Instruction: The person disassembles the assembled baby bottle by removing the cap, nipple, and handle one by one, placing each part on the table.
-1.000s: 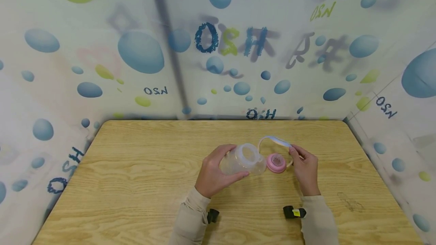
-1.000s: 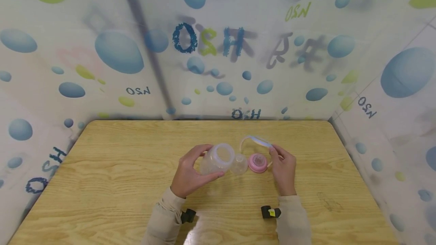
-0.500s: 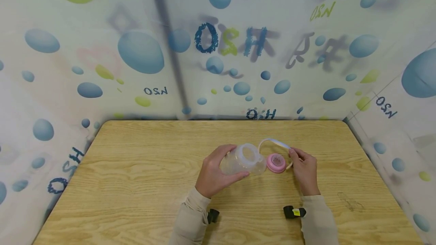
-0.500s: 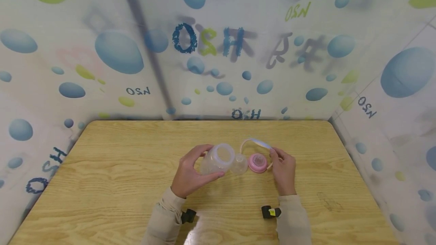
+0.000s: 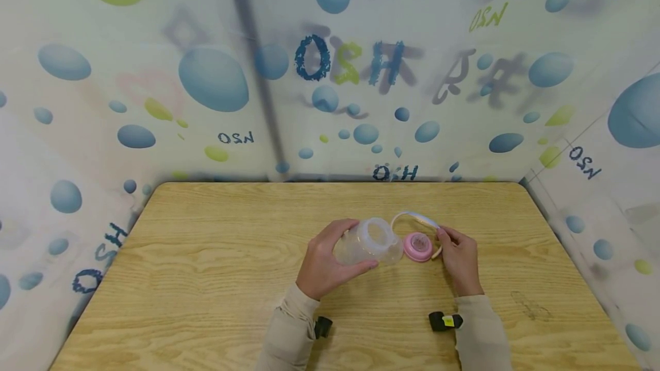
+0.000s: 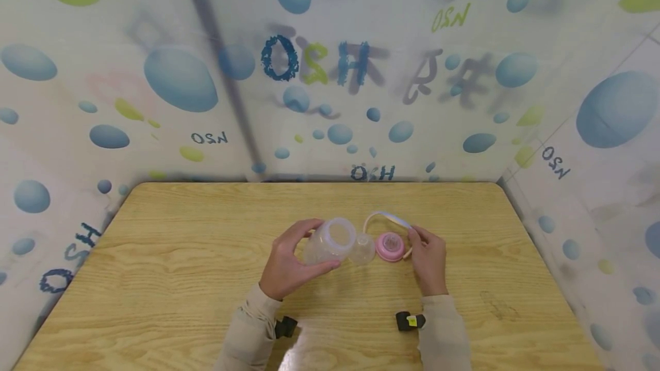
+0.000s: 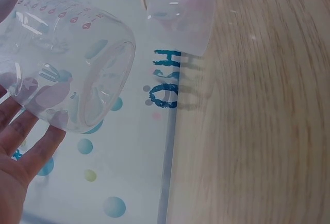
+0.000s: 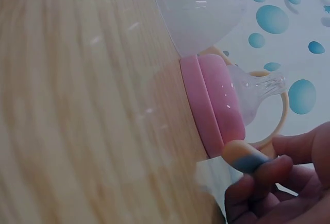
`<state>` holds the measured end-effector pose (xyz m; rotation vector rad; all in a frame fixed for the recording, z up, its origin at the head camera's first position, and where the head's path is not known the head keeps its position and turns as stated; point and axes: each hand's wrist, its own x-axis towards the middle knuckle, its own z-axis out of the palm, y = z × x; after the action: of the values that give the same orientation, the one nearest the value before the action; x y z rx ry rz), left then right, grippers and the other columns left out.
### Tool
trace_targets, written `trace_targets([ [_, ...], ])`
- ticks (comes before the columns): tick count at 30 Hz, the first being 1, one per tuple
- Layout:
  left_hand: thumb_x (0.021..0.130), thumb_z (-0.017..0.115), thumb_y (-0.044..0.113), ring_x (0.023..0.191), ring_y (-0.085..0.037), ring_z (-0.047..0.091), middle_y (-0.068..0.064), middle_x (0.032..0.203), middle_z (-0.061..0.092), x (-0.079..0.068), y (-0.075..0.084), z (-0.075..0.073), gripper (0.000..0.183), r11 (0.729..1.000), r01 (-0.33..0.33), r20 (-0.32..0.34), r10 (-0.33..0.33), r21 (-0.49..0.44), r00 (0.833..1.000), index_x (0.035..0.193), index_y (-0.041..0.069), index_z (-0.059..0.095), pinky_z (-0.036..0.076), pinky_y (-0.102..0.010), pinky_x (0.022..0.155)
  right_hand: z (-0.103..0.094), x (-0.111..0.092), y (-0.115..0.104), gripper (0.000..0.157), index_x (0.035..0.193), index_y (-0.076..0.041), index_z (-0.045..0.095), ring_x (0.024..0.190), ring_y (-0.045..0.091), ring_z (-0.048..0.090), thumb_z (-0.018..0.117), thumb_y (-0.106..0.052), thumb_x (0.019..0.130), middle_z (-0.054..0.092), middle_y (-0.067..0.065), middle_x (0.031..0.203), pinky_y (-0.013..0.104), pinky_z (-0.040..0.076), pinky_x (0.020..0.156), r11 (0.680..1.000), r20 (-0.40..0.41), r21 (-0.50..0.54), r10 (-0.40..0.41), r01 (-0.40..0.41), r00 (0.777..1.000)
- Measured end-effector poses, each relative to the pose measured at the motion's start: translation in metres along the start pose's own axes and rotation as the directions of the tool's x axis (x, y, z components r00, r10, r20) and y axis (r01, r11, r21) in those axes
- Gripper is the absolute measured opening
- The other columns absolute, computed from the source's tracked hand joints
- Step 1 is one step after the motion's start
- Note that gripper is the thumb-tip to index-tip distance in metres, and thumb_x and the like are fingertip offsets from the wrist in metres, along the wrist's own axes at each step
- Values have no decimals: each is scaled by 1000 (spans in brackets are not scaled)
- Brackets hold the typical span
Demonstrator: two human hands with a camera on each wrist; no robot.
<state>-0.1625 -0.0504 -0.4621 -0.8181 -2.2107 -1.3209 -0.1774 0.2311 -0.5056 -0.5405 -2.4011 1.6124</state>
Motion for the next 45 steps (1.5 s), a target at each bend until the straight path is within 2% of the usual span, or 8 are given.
trace_targets([
  [11, 65, 95, 33, 102, -20, 66, -6, 117, 67, 0, -1, -1, 71, 1000, -7, -8, 8, 7, 1000, 123, 8, 63, 57, -42, 80, -1, 0, -1, 35, 129, 8, 61, 97, 18, 53, 49, -14, 105, 65, 25, 113, 14, 44, 62, 999, 31, -15, 39, -38, 999],
  [22, 66, 94, 32, 101, -21, 66, -7, 117, 67, 0, 0, -1, 70, 1000, -3, -4, 3, 7, 1000, 124, 8, 63, 57, -43, 80, -3, -1, -1, 35, 129, 8, 59, 66, 5, 50, 48, -14, 105, 64, 22, 109, 17, 43, 54, 998, 56, 7, 58, -58, 997],
  [39, 66, 94, 33, 103, -20, 66, -6, 118, 67, 0, 0, -2, 70, 1000, 0, -7, 0, 6, 1000, 124, 8, 63, 57, -42, 81, -3, -2, -4, 35, 130, 10, 59, 60, 6, 50, 48, -11, 104, 64, 23, 106, 18, 43, 51, 999, 58, 5, 42, -42, 997],
  [42, 66, 94, 33, 103, -20, 66, -6, 118, 67, 0, -1, -2, 70, 1000, -3, -6, 3, 4, 1000, 124, 8, 63, 57, -42, 81, -4, -2, -4, 36, 131, 9, 58, 62, 7, 51, 48, -13, 104, 63, 24, 109, 18, 43, 51, 999, 60, -12, 47, -47, 997],
  [45, 66, 94, 33, 103, -20, 65, -6, 118, 67, 0, 0, -2, 71, 1000, -5, -7, 5, 3, 1000, 124, 8, 63, 57, -42, 81, -5, -2, -4, 39, 134, 6, 57, 78, 10, 53, 48, -17, 105, 61, 23, 118, 16, 45, 57, 998, 60, -38, 60, -58, 996],
])
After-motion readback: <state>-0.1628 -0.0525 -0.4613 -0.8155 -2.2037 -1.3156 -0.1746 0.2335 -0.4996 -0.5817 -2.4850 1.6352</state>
